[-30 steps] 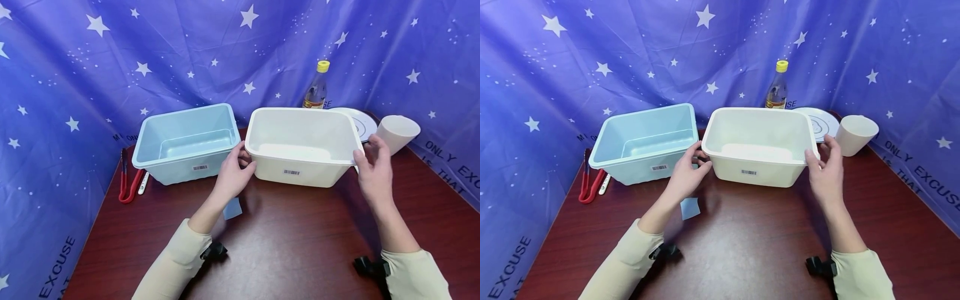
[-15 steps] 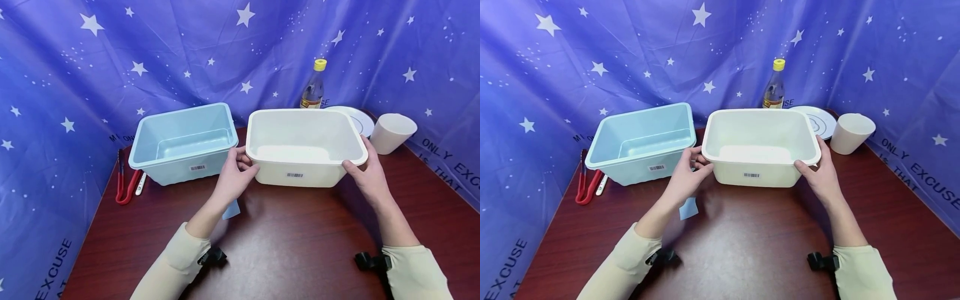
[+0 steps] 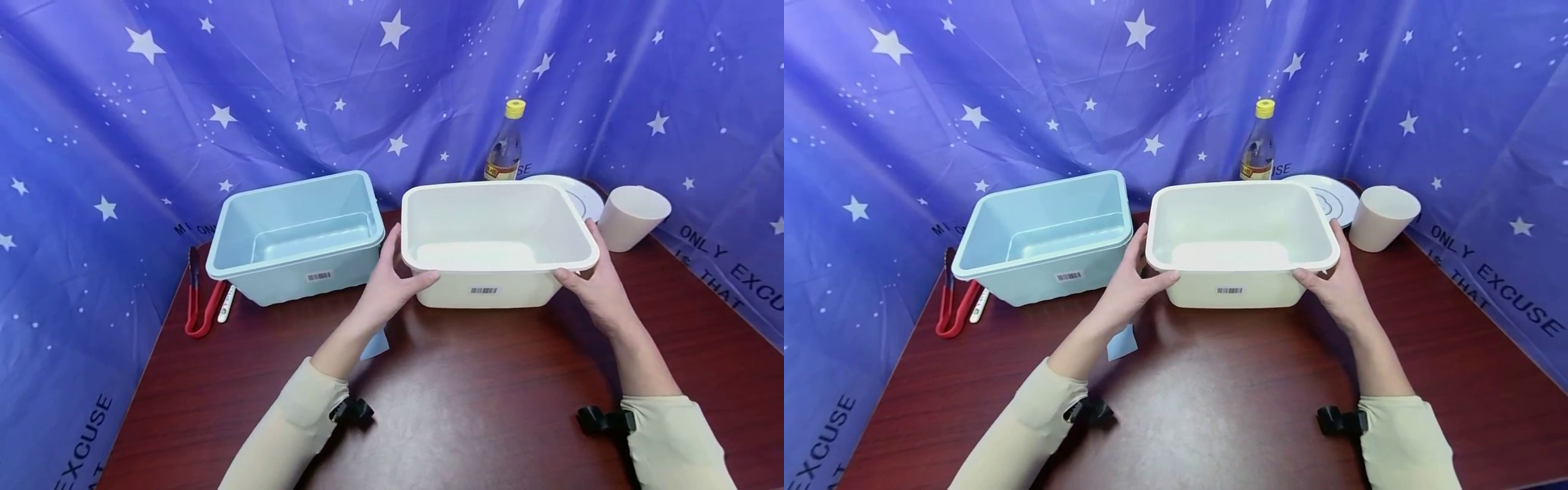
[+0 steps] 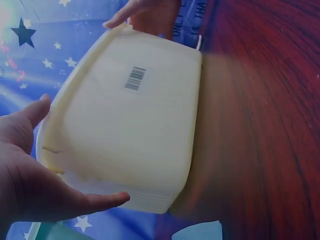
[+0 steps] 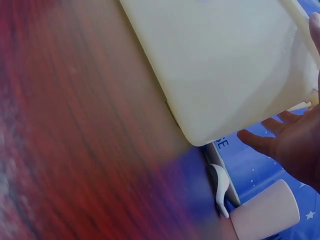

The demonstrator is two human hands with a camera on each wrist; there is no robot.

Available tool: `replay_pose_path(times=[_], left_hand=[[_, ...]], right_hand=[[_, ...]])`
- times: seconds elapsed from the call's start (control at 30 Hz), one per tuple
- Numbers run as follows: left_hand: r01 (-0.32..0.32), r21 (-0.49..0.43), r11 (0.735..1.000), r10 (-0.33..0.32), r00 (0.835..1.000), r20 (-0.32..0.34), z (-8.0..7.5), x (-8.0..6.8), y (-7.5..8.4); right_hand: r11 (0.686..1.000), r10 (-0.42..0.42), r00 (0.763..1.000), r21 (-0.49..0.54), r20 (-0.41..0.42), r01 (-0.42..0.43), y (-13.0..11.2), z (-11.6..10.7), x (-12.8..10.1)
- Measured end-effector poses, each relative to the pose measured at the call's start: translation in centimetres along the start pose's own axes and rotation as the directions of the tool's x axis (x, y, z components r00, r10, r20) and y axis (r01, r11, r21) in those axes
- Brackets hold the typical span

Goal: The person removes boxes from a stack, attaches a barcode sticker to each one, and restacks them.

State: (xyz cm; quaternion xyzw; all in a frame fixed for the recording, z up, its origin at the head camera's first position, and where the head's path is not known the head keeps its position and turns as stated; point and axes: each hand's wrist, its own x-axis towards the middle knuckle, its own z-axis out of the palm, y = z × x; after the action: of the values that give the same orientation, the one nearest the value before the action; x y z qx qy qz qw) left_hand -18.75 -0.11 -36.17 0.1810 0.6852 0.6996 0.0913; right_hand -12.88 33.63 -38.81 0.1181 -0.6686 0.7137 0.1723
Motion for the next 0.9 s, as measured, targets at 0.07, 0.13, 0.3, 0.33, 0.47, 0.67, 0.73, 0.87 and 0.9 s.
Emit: replay_pose_path(times=[0.07,0.13,0.3,0.33,0.47,0.67,0.73,0.87,0.9], left_hand=[[-0.003,-0.011,1.000,0.003,1.000,0.014,0.1,0.3,-0.3],[-0.002,-0.012,1.000,0.003,1.000,0.020,0.1,0.4,-0.4],[-0.006,-0.018,1.000,0.007,0.999,0.031,0.3,0.5,-0.5],[-0.009,-0.017,1.000,0.010,0.999,0.032,0.3,0.4,-0.4],[-0.030,-0.003,1.000,0.030,0.999,0.024,0.4,0.3,-0.2],[-0.045,-0.018,0.999,0.045,0.999,0.008,0.8,-0.1,0.4],[-0.061,-0.038,0.997,0.061,0.998,0.014,1.0,-0.2,0.7],[-0.099,-0.084,0.992,0.102,0.994,0.025,1.3,-0.2,1.6],[-0.105,-0.090,0.990,0.108,0.994,0.024,1.4,-0.2,1.9]], right_hand=[[1.000,-0.004,1.000,-0.006,-0.003,0.004,0.0,0.0,0.1],[1.000,-0.003,1.000,-0.017,0.001,0.003,-0.1,0.0,0.1],[0.999,0.009,1.000,-0.040,0.014,-0.009,-0.3,0.2,0.1],[0.999,0.009,1.000,-0.045,0.015,-0.008,-0.3,0.2,0.0],[0.998,-0.001,1.000,-0.056,0.020,0.002,-0.5,0.4,0.0],[0.998,-0.011,1.000,-0.063,0.004,0.011,-1.3,0.7,0.0],[0.999,-0.022,1.000,-0.036,-0.011,0.022,-1.9,0.8,0.0],[0.998,-0.062,0.998,0.014,-0.020,0.062,-3.1,0.9,0.1],[0.997,-0.071,0.997,0.015,-0.019,0.071,-3.3,0.9,0.1]])
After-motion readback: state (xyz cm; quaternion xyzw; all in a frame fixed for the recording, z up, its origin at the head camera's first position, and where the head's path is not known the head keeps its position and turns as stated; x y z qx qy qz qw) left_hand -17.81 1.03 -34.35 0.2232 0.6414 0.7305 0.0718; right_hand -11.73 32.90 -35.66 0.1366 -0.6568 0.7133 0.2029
